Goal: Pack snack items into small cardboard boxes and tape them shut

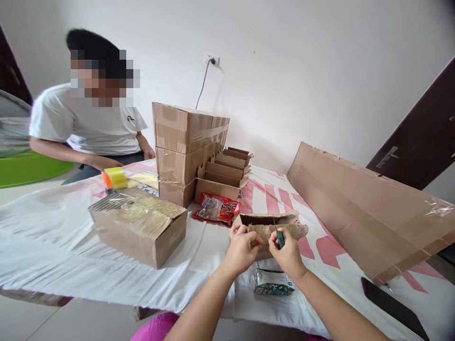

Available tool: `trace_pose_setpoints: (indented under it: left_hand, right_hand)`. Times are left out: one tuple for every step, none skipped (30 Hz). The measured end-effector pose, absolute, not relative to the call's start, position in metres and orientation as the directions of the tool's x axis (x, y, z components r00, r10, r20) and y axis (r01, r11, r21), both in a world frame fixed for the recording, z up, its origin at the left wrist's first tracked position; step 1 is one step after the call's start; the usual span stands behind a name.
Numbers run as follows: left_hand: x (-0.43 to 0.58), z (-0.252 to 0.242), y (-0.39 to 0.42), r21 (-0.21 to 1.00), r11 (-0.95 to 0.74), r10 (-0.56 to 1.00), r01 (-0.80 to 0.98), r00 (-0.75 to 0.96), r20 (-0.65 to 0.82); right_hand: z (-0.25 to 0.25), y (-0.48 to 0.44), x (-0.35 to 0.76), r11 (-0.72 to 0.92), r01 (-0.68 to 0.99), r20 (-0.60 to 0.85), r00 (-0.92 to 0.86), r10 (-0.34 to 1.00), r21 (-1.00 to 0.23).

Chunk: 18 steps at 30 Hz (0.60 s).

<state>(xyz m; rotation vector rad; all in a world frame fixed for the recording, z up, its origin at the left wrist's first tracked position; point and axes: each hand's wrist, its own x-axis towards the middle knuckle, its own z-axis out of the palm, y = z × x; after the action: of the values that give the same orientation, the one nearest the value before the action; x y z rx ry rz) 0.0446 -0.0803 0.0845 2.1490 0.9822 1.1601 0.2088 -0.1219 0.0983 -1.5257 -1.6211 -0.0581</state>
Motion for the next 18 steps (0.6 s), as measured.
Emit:
trace_pose_setpoints:
  left_hand:
    - [0.045,0.084,-0.080,0.708,-0.612,0.786,0.354,0.376,0.491]
    - [0.045,0.084,-0.080,0.708,-0.611,0.787,0.354,0.374,0.491]
    - [0.045,0.084,-0.080,0.708,-0.611,0.786,0.354,0.375,0.491]
    - [0.044,0.084,-0.080,0.706,-0.613,0.785,0.354,0.378,0.492]
    - [0.044,0.085,-0.080,0.705,-0.614,0.783,0.355,0.382,0.491]
    - [0.044,0.085,-0.080,0.704,-0.615,0.782,0.355,0.386,0.489]
    - [0.043,0.085,-0.080,0.704,-0.615,0.782,0.356,0.389,0.486]
    - [0.043,0.085,-0.079,0.705,-0.613,0.783,0.357,0.392,0.483]
    - [0.042,0.085,-0.079,0.705,-0.611,0.784,0.359,0.393,0.480]
    - [0.042,0.085,-0.079,0.705,-0.610,0.786,0.362,0.394,0.477]
    - [0.042,0.085,-0.079,0.705,-0.609,0.786,0.363,0.394,0.476]
    - [0.041,0.085,-0.079,0.705,-0.609,0.786,0.364,0.393,0.477]
    - [0.041,0.085,-0.079,0.706,-0.609,0.786,0.361,0.391,0.478]
    - [0.041,0.084,-0.079,0.708,-0.609,0.786,0.356,0.390,0.480]
    - [0.041,0.084,-0.079,0.710,-0.611,0.784,0.350,0.391,0.482]
    - [0.042,0.084,-0.079,0.711,-0.613,0.782,0.344,0.395,0.482]
    - [0.042,0.084,-0.078,0.712,-0.615,0.780,0.340,0.399,0.482]
    - [0.042,0.084,-0.078,0.712,-0.616,0.778,0.338,0.404,0.481]
  right_hand:
    - [0.098,-0.121,0.211,0.242,0.828,0.602,0.138,0.787,-0.506]
    - [0.098,-0.121,0.213,0.241,0.831,0.598,0.131,0.791,-0.501]
    - [0.098,-0.120,0.214,0.241,0.834,0.594,0.124,0.795,-0.497]
    - [0.098,-0.120,0.215,0.240,0.836,0.589,0.118,0.799,-0.494]
    - [0.098,-0.119,0.216,0.239,0.837,0.584,0.113,0.804,-0.492]
    - [0.098,-0.119,0.216,0.238,0.838,0.578,0.110,0.808,-0.492]
    - [0.098,-0.119,0.216,0.236,0.838,0.572,0.107,0.813,-0.492]
    - [0.099,-0.119,0.216,0.234,0.837,0.565,0.104,0.818,-0.494]
    - [0.099,-0.119,0.217,0.233,0.836,0.559,0.104,0.822,-0.498]
    - [0.100,-0.120,0.217,0.231,0.833,0.554,0.107,0.825,-0.503]
    - [0.102,-0.120,0.218,0.229,0.828,0.550,0.112,0.827,-0.512]
    - [0.104,-0.120,0.220,0.225,0.822,0.548,0.123,0.827,-0.524]
    - [0.106,-0.119,0.222,0.219,0.814,0.548,0.141,0.825,-0.539]
    - [0.109,-0.117,0.224,0.212,0.803,0.548,0.163,0.821,-0.557]
    - [0.112,-0.115,0.227,0.205,0.790,0.546,0.187,0.816,-0.578]
    - [0.115,-0.113,0.229,0.199,0.774,0.543,0.213,0.813,-0.601]
    - [0.117,-0.109,0.231,0.193,0.756,0.535,0.235,0.812,-0.625]
    - [0.120,-0.106,0.233,0.188,0.736,0.522,0.254,0.815,-0.651]
